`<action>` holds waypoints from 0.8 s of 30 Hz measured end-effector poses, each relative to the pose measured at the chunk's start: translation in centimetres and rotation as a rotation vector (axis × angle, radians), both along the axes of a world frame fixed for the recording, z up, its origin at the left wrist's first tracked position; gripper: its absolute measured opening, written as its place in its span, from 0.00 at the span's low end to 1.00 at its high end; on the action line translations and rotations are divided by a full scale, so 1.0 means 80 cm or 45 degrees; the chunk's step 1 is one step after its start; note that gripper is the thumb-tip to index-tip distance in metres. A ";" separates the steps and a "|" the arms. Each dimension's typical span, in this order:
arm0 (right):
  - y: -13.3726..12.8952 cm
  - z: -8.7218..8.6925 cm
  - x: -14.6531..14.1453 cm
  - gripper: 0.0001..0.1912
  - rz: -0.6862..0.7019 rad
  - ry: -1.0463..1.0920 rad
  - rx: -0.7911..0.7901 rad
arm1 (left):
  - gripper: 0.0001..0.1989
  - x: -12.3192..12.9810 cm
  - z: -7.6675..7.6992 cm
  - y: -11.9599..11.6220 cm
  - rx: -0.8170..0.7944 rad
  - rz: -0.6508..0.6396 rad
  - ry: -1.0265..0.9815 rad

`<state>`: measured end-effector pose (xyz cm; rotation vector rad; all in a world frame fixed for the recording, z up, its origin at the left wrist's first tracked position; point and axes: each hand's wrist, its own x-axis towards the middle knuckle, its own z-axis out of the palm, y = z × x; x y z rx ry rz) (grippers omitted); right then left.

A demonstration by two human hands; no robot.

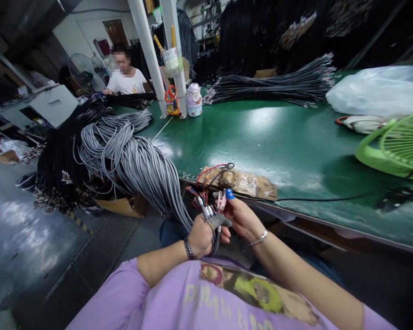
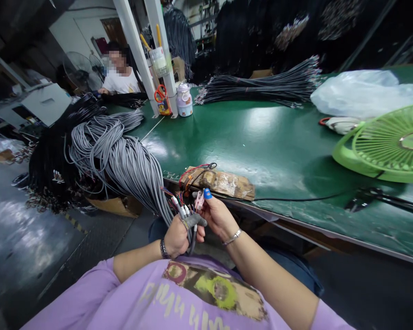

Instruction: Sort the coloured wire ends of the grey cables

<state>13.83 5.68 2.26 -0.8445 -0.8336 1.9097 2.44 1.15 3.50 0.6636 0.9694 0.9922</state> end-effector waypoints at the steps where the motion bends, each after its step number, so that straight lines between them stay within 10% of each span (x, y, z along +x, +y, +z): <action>1: -0.001 0.001 -0.001 0.27 0.004 0.041 -0.071 | 0.21 0.000 -0.002 0.000 -0.004 -0.005 0.001; 11: -0.003 -0.018 0.013 0.22 -0.172 0.086 -0.270 | 0.22 -0.010 -0.013 -0.009 -0.020 -0.047 0.028; 24: -0.028 -0.009 0.052 0.20 -0.029 -0.682 0.345 | 0.25 -0.017 -0.033 -0.007 -0.032 -0.154 0.076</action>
